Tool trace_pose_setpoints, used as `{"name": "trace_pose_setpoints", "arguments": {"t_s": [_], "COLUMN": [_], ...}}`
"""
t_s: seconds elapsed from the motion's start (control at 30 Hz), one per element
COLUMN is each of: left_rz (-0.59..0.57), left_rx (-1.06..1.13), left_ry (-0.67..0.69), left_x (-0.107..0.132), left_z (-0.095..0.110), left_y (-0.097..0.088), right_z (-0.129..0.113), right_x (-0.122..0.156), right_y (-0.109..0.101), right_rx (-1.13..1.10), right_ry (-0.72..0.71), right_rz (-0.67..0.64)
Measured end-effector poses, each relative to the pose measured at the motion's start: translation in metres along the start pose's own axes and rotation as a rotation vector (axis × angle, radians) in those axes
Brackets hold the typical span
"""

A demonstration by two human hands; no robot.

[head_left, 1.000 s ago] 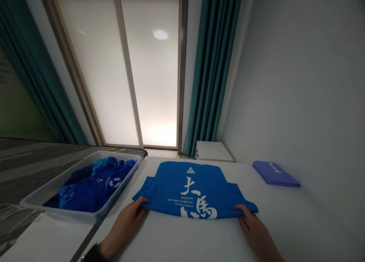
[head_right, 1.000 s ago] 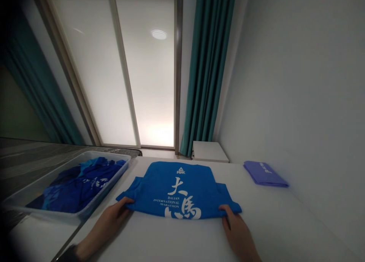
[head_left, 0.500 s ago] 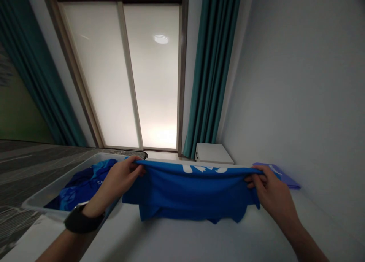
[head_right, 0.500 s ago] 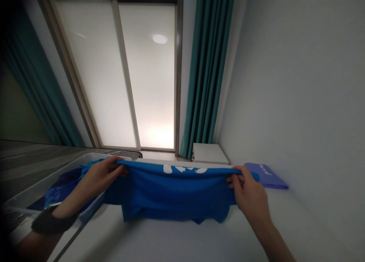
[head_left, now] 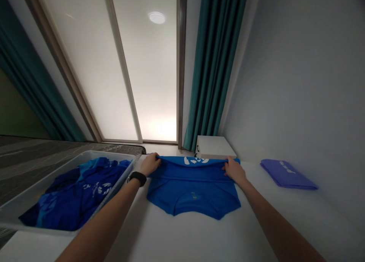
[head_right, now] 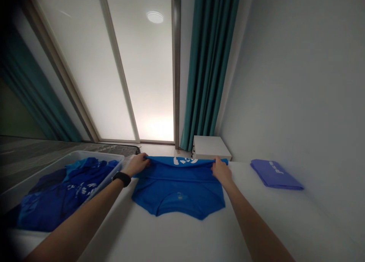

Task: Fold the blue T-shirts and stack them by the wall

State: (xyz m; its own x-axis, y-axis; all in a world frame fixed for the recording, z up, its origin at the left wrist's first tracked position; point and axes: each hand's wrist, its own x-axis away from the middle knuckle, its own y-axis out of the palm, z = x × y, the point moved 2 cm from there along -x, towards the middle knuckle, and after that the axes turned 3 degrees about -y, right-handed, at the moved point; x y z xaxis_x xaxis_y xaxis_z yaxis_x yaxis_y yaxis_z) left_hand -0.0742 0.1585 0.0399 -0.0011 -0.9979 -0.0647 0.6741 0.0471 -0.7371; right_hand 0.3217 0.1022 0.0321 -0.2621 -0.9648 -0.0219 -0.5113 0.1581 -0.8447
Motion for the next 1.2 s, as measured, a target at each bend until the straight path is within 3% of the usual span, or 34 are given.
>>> {"name": "trace_pose_setpoints", "arguments": {"t_s": [0.2, 0.37, 0.53, 0.67, 0.8, 0.9, 1.03, 1.1, 1.2], "left_rz": [0.033, 0.061, 0.148, 0.194, 0.216, 0.165, 0.062, -0.013, -0.013], "left_rx": [0.112, 0.218, 0.326, 0.343, 0.321, 0.284, 0.086, -0.015, -0.122], "left_ry": [-0.005, 0.033, 0.088, 0.117, 0.141, 0.171, 0.178, 0.169, 0.205], "left_x": [-0.011, -0.01, 0.008, 0.035, 0.077, 0.116, 0.167, 0.184, 0.197], "left_z": [-0.011, 0.004, 0.019, 0.02, 0.013, -0.004, -0.038, -0.051, -0.06], "left_y": [0.003, -0.013, -0.029, -0.036, -0.041, -0.037, -0.025, -0.019, -0.015], "right_z": [0.014, 0.008, -0.004, -0.006, 0.005, 0.025, 0.059, 0.07, 0.078], "right_x": [-0.012, -0.01, 0.014, 0.044, 0.079, 0.109, 0.148, 0.164, 0.176], "right_y": [0.009, -0.006, -0.019, -0.025, -0.027, -0.018, 0.008, 0.018, 0.024], "right_rx": [-0.181, -0.351, -0.687, -0.725, -0.681, -0.529, -0.318, -0.226, -0.117], "right_ry": [0.005, -0.013, 0.006, 0.007, -0.055, -0.106, -0.102, -0.134, -0.215], "right_rz": [0.04, 0.095, 0.136, 0.139, 0.191, 0.257, 0.092, 0.049, 0.085]}}
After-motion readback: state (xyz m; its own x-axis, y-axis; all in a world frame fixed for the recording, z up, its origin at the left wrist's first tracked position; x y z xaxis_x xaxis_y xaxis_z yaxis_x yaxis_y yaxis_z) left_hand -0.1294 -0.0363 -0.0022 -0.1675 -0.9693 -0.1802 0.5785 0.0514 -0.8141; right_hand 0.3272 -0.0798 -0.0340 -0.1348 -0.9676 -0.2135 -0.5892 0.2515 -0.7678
